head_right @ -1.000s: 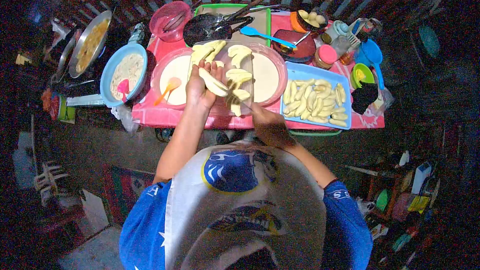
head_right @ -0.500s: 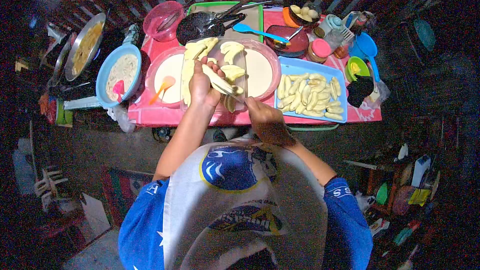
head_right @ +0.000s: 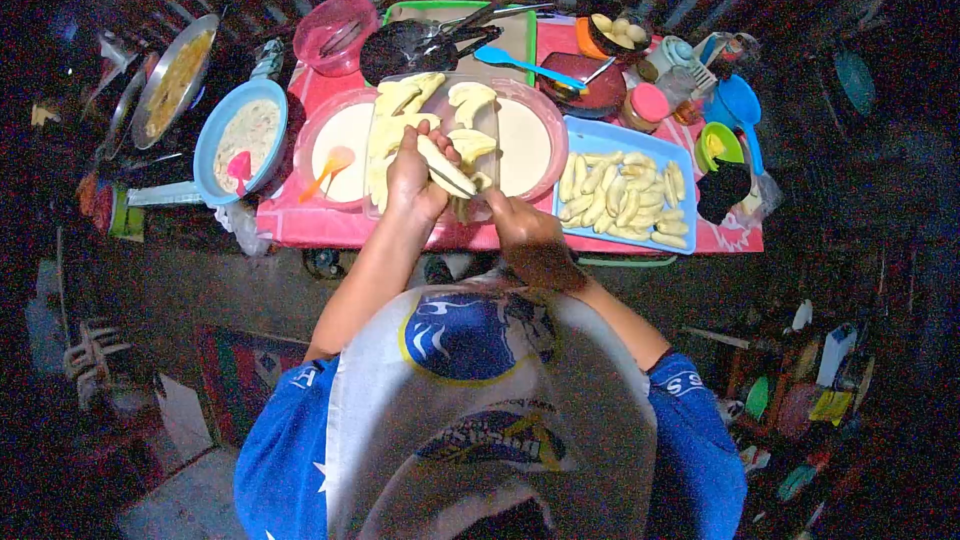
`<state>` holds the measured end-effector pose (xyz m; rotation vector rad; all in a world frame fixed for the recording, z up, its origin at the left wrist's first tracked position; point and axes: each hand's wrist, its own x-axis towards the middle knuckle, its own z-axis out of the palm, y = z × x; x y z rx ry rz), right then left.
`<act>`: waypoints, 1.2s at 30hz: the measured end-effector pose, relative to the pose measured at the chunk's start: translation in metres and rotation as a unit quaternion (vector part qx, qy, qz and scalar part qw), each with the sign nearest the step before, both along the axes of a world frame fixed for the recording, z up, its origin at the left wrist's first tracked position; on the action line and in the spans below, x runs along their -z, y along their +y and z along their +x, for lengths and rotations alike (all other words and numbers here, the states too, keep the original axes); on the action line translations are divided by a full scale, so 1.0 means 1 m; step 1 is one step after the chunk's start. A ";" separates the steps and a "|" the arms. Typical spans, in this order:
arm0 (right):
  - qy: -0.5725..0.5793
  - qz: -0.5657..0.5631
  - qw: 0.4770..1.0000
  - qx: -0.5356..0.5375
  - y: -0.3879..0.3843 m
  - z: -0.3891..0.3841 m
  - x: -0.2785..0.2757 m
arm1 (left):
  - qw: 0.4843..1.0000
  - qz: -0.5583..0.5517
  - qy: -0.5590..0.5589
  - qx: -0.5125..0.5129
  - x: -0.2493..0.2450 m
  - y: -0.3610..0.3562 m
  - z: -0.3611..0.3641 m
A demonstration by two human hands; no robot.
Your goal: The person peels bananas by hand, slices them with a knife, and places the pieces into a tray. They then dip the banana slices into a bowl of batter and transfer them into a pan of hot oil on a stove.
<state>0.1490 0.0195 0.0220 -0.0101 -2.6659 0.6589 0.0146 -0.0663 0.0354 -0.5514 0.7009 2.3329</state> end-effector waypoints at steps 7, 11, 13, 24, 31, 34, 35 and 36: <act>-0.033 -0.007 0.999 -0.004 -0.003 -0.017 0.009 | 0.999 -0.007 -0.042 0.025 0.007 -0.003 0.000; -0.074 0.008 0.997 0.003 -0.004 -0.023 0.022 | 0.998 0.005 -0.056 0.023 0.009 -0.003 -0.001; -0.079 0.007 0.997 0.000 -0.006 -0.027 0.024 | 0.997 0.006 -0.076 0.013 0.004 -0.003 -0.001; -0.122 -0.042 0.990 0.050 -0.016 -0.042 0.029 | 0.997 -0.026 -0.068 0.035 0.020 -0.008 -0.008; -0.081 -0.067 0.994 0.019 -0.016 -0.047 0.023 | 0.997 -0.017 -0.071 -0.010 0.014 -0.006 -0.008; -0.115 -0.112 0.986 0.035 -0.011 -0.041 0.021 | 0.998 0.006 -0.056 0.005 0.026 -0.008 -0.013; -0.114 -0.061 0.991 0.028 -0.007 -0.031 0.020 | 0.998 0.007 -0.056 0.006 0.023 -0.010 -0.015; -0.114 -0.009 0.993 0.021 -0.003 -0.021 0.018 | 0.997 0.021 -0.067 -0.010 0.015 -0.013 -0.017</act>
